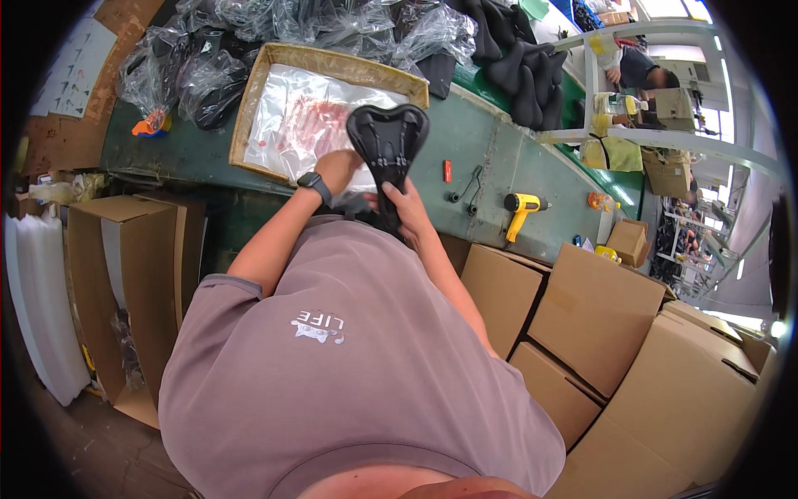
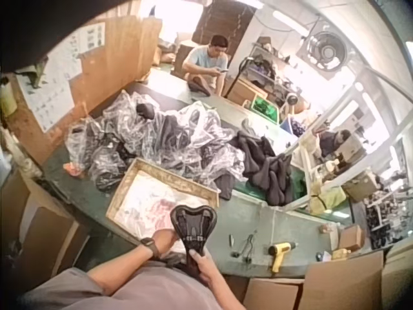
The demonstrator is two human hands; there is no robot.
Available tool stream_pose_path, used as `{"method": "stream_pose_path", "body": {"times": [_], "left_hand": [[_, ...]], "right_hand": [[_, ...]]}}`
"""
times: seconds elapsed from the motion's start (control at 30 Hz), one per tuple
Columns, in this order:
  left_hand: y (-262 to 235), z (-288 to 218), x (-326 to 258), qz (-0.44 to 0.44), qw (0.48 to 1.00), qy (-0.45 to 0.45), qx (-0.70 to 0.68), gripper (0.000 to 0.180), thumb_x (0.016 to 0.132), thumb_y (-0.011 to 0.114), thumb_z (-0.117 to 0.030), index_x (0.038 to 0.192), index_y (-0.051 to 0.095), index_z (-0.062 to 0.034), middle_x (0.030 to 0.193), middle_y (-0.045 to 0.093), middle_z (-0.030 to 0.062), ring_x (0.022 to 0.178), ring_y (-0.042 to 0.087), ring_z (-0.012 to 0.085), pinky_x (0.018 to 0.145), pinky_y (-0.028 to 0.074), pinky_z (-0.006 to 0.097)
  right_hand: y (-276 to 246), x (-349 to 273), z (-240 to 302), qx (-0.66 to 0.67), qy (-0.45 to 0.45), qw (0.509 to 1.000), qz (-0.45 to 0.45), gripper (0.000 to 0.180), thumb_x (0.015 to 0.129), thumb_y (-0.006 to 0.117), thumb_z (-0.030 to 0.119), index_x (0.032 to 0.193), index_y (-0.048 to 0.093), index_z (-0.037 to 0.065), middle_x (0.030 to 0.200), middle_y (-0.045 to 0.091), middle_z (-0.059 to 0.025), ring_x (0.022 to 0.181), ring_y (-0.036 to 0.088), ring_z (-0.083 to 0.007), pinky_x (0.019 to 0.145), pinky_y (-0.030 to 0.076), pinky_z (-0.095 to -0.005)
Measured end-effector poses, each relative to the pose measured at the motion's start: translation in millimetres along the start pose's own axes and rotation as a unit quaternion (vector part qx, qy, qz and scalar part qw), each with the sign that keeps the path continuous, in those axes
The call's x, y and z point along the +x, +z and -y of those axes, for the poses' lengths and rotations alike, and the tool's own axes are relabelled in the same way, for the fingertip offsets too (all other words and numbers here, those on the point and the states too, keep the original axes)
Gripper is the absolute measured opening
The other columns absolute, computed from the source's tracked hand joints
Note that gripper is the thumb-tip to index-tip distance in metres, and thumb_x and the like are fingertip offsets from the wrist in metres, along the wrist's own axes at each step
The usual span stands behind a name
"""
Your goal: Packaging bicycle seats into individual plastic bags and placing them in boxes.
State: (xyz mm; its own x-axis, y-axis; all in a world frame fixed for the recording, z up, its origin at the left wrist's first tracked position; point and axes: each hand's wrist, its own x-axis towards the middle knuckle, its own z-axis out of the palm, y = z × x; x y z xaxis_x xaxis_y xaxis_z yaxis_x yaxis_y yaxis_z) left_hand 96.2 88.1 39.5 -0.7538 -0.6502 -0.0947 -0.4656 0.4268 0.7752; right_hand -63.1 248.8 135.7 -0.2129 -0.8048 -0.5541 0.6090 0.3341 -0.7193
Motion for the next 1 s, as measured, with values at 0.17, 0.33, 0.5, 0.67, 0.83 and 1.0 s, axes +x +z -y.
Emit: {"method": "stream_pose_path", "body": {"times": [0.17, 0.33, 0.5, 0.67, 0.83, 1.0], "left_hand": [[-15.0, -12.7, -45.6, -0.012, 0.862, -0.183, -0.472, 0.027, 0.112, 0.060, -0.022, 0.113, 0.078, -0.0026, 0.103, 0.082, 0.0111, 0.093, 0.079, 0.0252, 0.083, 0.062, 0.041], [-96.4, 16.0, -75.0, -0.207, 0.544, -0.150, -0.799, 0.023, 0.117, 0.057, -0.022, 0.120, 0.074, -0.0060, 0.107, 0.079, 0.0033, 0.099, 0.075, 0.0155, 0.091, 0.060, 0.034], [-162.9, 23.3, -79.5, -0.212, 0.550, -0.184, -0.787, 0.016, 0.115, 0.063, -0.021, 0.112, 0.071, -0.0071, 0.089, 0.070, -0.0038, 0.079, 0.066, 0.0104, 0.073, 0.054, 0.028], [-145.0, -55.7, -52.7, -0.240, 0.830, -0.118, -0.490, 0.016, 0.110, 0.072, -0.019, 0.109, 0.081, -0.0057, 0.089, 0.069, -0.0045, 0.081, 0.063, 0.0080, 0.075, 0.053, 0.028], [-114.2, -139.6, -83.9, 0.106, 0.858, 0.034, -0.501, 0.020, 0.110, 0.073, -0.018, 0.104, 0.079, -0.0001, 0.085, 0.069, -0.0024, 0.080, 0.061, 0.0081, 0.074, 0.049, 0.028], [-86.5, -118.4, -87.2, 0.020, 0.756, -0.195, -0.624, 0.033, 0.104, 0.080, -0.020, 0.129, 0.070, -0.0005, 0.111, 0.072, 0.0050, 0.103, 0.066, 0.0128, 0.090, 0.055, 0.033]], "right_hand": [[20.6, 50.0, 3.7, -0.007, 0.082, 0.994, 0.067, 0.030, 0.108, 0.075, 0.020, 0.129, 0.061, 0.003, 0.100, 0.074, -0.0115, 0.084, 0.078, -0.0239, 0.074, 0.067, -0.0369], [14.3, 35.9, 14.9, 0.184, 0.102, 0.973, 0.095, 0.039, 0.108, 0.076, 0.038, 0.127, 0.060, 0.008, 0.105, 0.069, -0.0175, 0.086, 0.068, -0.0269, 0.077, 0.061, -0.0378], [6.3, 7.3, 41.7, 0.120, -0.043, 0.977, 0.173, 0.039, 0.101, 0.083, 0.022, 0.129, 0.061, 0.005, 0.111, 0.072, -0.0144, 0.092, 0.072, -0.0251, 0.077, 0.060, -0.0389], [39.3, -17.9, 62.3, -0.478, -0.167, 0.861, 0.047, 0.107, 0.079, 0.097, 0.011, 0.169, 0.038, 0.003, 0.123, 0.079, -0.0202, 0.112, 0.077, -0.0326, 0.101, 0.059, -0.0419], [16.0, 7.5, 39.7, -0.176, -0.036, 0.979, -0.100, 0.088, 0.094, 0.086, 0.010, 0.166, 0.038, -0.002, 0.133, 0.075, -0.0192, 0.120, 0.074, -0.0293, 0.101, 0.059, -0.0419], [41.2, 8.2, 66.1, -0.384, -0.243, 0.890, -0.050, 0.049, 0.103, 0.079, 0.016, 0.142, 0.058, -0.005, 0.126, 0.073, -0.0150, 0.117, 0.071, -0.0237, 0.100, 0.057, -0.0401]]}}
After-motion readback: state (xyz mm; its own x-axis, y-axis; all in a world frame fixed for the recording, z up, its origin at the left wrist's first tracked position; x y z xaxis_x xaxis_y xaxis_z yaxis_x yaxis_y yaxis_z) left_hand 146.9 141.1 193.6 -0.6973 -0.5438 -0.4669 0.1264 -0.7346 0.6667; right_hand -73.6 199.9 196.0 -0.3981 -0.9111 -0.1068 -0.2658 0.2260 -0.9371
